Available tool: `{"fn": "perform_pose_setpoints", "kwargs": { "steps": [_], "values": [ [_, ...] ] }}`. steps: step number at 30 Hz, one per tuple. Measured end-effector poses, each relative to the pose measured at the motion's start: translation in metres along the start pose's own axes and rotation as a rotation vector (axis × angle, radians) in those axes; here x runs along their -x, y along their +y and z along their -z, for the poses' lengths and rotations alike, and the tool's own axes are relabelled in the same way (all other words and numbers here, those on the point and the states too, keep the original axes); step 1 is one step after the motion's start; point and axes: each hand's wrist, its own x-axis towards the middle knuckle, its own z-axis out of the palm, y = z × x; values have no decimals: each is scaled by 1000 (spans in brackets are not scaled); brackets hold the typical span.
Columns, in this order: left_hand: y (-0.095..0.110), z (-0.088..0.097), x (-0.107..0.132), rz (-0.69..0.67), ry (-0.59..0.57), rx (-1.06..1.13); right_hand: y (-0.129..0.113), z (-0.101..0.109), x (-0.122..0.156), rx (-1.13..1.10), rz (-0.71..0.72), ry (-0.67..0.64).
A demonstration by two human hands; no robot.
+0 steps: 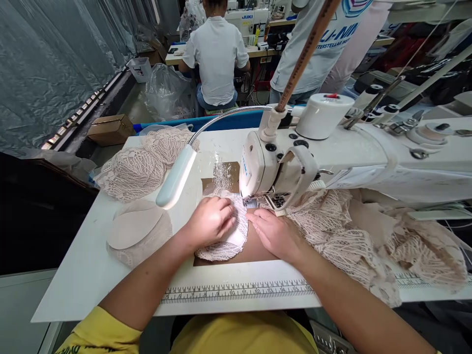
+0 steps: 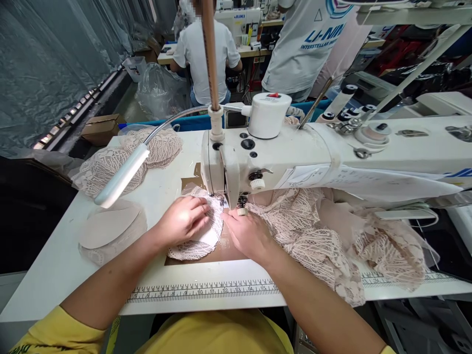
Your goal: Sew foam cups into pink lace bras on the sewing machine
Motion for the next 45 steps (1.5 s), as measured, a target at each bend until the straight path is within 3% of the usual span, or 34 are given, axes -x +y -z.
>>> {"fn": "perform_pose_setpoints", "kwargs": {
  "steps": [3, 5, 9, 12, 16, 18, 20, 24, 28, 31, 36, 42, 45],
  "values": [
    [-8, 16, 3, 293, -10, -147, -2, 2, 2, -54, 119, -12],
    [-12, 25, 7, 475, -105, -239, -4, 4, 2, -118, 199, -15],
    [-20, 34, 18, 564, -307, -102, -7, 6, 3, -203, 280, -2],
    [-24, 33, 26, 622, -211, 305, -8, 6, 4, -227, 282, -3],
    [-17, 21, 30, 797, 7, 1190, -8, 6, 5, -246, 275, -18],
    [-10, 14, 27, 873, -18, 1484, -6, 6, 5, -262, 278, -25],
    [-5, 10, 22, 927, -55, 1586, -4, 6, 4, -257, 260, -21],
    [-5, 10, 14, 879, -116, 1560, -4, 8, 1, -159, 209, -11],
    [-13, 9, 10, 787, -194, 1560, -6, 11, -4, -41, 226, -81],
    [-18, 8, 9, 793, -230, 1534, -3, 12, -4, 35, 138, -115],
    [-18, 12, 8, 810, -332, 1562, 3, 8, -1, 84, 26, -22],
    [-17, 6, 6, 818, -320, 1547, -3, 7, -3, -14, 105, -15],
    [-17, 4, 7, 818, -314, 1539, -4, 8, -4, -16, 67, -25]
  ]
}}
